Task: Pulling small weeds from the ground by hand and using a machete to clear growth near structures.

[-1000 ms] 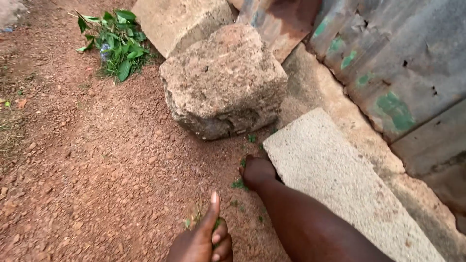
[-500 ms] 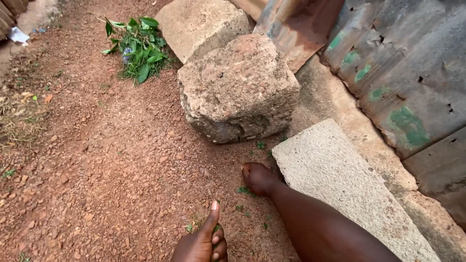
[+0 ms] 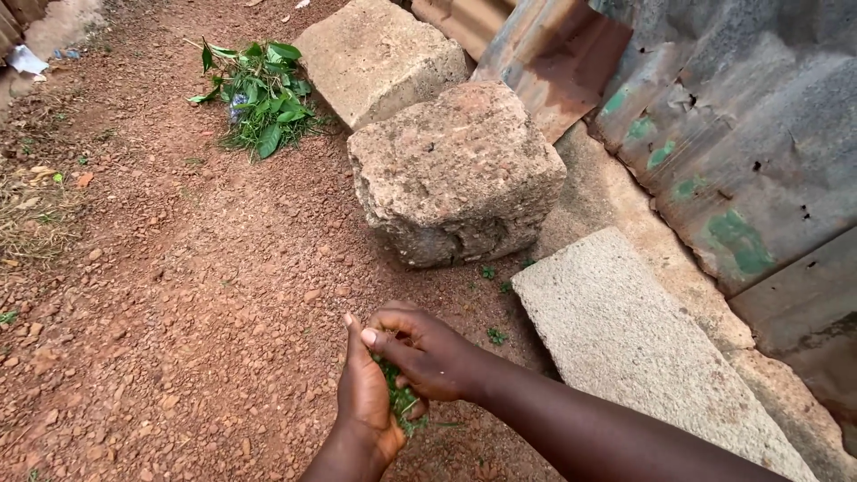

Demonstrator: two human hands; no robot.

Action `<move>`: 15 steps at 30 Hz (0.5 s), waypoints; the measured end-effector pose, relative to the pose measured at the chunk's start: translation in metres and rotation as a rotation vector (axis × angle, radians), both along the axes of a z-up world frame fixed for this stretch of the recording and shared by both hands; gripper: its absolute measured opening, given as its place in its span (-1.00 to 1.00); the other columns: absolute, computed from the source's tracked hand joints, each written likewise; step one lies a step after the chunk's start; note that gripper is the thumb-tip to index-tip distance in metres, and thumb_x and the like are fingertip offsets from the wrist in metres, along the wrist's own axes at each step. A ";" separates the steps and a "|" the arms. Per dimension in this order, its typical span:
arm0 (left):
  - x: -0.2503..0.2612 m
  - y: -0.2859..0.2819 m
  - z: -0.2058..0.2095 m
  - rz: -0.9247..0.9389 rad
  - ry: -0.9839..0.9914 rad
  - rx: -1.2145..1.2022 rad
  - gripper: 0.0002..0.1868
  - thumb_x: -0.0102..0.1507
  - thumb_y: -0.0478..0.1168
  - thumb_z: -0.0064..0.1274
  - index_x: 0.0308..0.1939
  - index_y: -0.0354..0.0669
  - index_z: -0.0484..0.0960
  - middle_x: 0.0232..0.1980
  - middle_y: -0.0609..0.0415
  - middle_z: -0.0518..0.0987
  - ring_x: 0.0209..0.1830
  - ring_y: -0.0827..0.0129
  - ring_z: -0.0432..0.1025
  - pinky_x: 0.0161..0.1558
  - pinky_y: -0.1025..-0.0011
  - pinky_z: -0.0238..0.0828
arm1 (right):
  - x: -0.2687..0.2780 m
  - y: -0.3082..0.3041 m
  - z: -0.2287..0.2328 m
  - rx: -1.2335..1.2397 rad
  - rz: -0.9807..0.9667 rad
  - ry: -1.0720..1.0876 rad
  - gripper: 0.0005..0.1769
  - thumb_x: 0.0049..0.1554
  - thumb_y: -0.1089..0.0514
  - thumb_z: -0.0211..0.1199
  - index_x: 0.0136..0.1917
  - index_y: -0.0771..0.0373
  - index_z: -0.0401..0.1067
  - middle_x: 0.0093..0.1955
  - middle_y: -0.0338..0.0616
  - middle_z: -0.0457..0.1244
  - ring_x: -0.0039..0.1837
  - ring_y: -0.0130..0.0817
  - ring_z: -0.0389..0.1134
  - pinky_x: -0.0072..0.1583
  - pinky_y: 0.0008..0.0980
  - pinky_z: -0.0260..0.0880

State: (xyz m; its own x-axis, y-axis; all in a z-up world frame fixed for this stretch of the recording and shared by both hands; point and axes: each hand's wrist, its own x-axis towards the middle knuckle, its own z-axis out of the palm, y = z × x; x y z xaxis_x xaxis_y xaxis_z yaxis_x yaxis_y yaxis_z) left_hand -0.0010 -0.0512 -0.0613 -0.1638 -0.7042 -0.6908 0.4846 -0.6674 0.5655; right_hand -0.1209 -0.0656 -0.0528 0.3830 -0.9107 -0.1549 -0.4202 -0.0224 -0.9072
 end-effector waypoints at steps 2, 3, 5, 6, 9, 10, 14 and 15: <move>0.002 -0.007 0.005 0.020 0.043 -0.024 -0.14 0.41 0.45 -0.48 0.13 -0.26 0.59 -0.42 -0.04 0.43 -0.71 0.40 0.24 -0.82 0.49 0.04 | -0.004 -0.003 0.002 0.063 -0.070 -0.057 -0.77 0.31 0.05 0.11 -0.08 0.22 0.43 0.01 -0.19 0.14 -0.13 -0.45 0.23 -0.15 -0.51 0.49; 0.004 -0.009 0.004 0.025 -0.008 -0.022 -0.25 0.43 0.35 -0.36 0.04 -0.27 0.63 -0.39 0.00 0.41 -0.65 0.41 0.19 -0.74 0.47 0.03 | -0.009 -0.005 -0.001 0.053 -0.061 -0.161 -0.83 0.22 0.11 0.23 -0.12 0.24 0.51 0.05 -0.14 0.17 -0.10 -0.43 0.28 -0.07 -0.47 0.53; 0.007 -0.009 0.005 0.029 -0.055 -0.022 -0.35 0.44 0.26 -0.23 -0.05 -0.29 0.66 -0.36 0.03 0.39 -0.59 0.42 0.14 -0.65 0.44 0.03 | -0.019 -0.007 -0.003 0.042 -0.052 -0.261 -0.89 0.13 0.18 0.35 -0.15 0.26 0.60 0.09 -0.09 0.19 -0.07 -0.41 0.34 0.00 -0.44 0.58; 0.008 -0.007 0.007 -0.054 -0.172 -0.023 -0.41 0.45 0.17 -0.19 -0.08 -0.31 0.68 -0.30 -0.03 0.49 -0.48 0.36 0.21 -0.47 0.38 0.10 | -0.023 -0.008 -0.002 0.108 -0.024 -0.318 -0.97 0.07 0.29 0.39 -0.16 0.29 0.60 0.01 -0.08 0.23 -0.13 -0.42 0.30 -0.06 -0.48 0.51; 0.013 -0.003 0.001 -0.155 -0.331 -0.053 -0.51 0.44 0.09 -0.09 -0.23 -0.32 0.59 -0.35 -0.06 0.46 -0.47 0.26 0.25 -0.40 0.27 0.20 | -0.047 -0.015 -0.007 0.156 0.001 -0.376 -0.89 0.08 0.27 0.37 -0.08 0.29 0.56 -0.06 -0.05 0.36 -0.12 -0.36 0.36 -0.02 -0.38 0.54; 0.015 -0.002 -0.004 -0.163 -0.377 -0.079 -0.48 0.43 0.10 -0.04 -0.37 -0.31 0.48 -0.46 -0.02 0.33 -0.57 0.23 0.22 -0.51 0.22 0.23 | -0.057 -0.018 -0.010 0.140 0.008 -0.379 -0.80 0.14 0.14 0.31 0.02 0.25 0.53 -0.06 -0.03 0.44 -0.06 -0.30 0.47 0.08 -0.23 0.64; 0.022 0.002 -0.003 -0.282 -0.350 -0.107 -0.40 0.43 0.19 -0.03 -0.51 -0.21 0.42 -0.54 0.03 0.32 -0.57 0.21 0.22 -0.46 0.16 0.20 | -0.094 -0.035 -0.060 0.295 -0.242 -0.240 -0.47 0.28 -0.20 -0.01 -0.05 0.32 0.49 -0.13 0.02 0.39 -0.16 -0.23 0.39 -0.08 -0.25 0.50; 0.023 0.005 0.001 -0.304 -0.300 -0.056 -0.41 0.43 0.16 0.01 -0.50 -0.25 0.46 -0.56 0.01 0.34 -0.63 0.24 0.21 -0.54 0.21 0.17 | -0.101 -0.034 -0.076 0.345 -0.315 0.005 -0.50 0.28 -0.19 0.04 0.03 0.28 0.53 -0.16 -0.04 0.37 -0.19 -0.31 0.36 -0.11 -0.31 0.46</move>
